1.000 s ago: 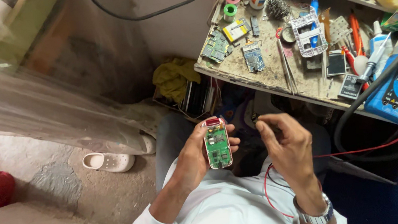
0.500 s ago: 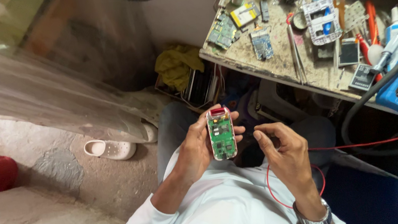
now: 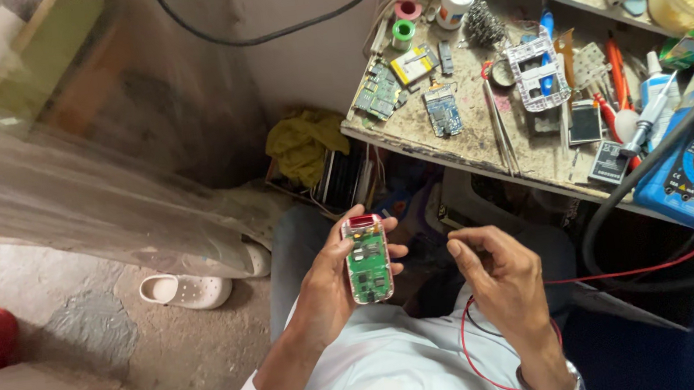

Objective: The person uses a multimeter to test a small green circuit board, then uses a soldering iron to work on the board. They handle a phone casing and other small electronic components on a cluttered workbench.

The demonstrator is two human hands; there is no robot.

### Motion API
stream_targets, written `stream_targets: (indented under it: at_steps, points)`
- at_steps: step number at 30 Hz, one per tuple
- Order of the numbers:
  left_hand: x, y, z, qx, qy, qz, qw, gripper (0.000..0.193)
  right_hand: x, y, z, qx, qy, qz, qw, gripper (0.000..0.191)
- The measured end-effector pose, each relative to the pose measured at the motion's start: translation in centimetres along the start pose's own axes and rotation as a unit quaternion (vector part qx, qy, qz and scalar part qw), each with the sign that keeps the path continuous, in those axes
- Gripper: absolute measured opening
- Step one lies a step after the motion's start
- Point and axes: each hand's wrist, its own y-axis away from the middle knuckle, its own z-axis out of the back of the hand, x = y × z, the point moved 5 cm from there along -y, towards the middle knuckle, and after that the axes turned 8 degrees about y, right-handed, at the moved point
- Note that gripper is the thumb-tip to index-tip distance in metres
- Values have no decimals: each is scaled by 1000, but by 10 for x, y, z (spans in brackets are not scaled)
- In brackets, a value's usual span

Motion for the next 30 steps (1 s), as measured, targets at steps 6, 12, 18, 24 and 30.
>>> stream_targets:
  at_steps: [6, 12, 18, 24, 30]
  points:
    - [-5, 7, 13, -41, -63, 0, 997, 57, 12, -27, 25, -91, 18, 56, 994, 12]
    - [0, -6, 7, -86, -169, 2, 982, 55, 10, -63, 46, -231, 293, 134, 918, 17]
    - [-18, -48, -51, 2, -422, -160, 892, 75, -17, -95, 58, -258, 305, 98, 912, 24]
    - [-15, -110, -97, 55, -481, -164, 860, 82, -40, -132, 76, -230, 313, 3, 921, 38]
    - [-7, -143, -117, 48, -579, -258, 772, 83, -47, -144, 73, -206, 296, -31, 932, 45]
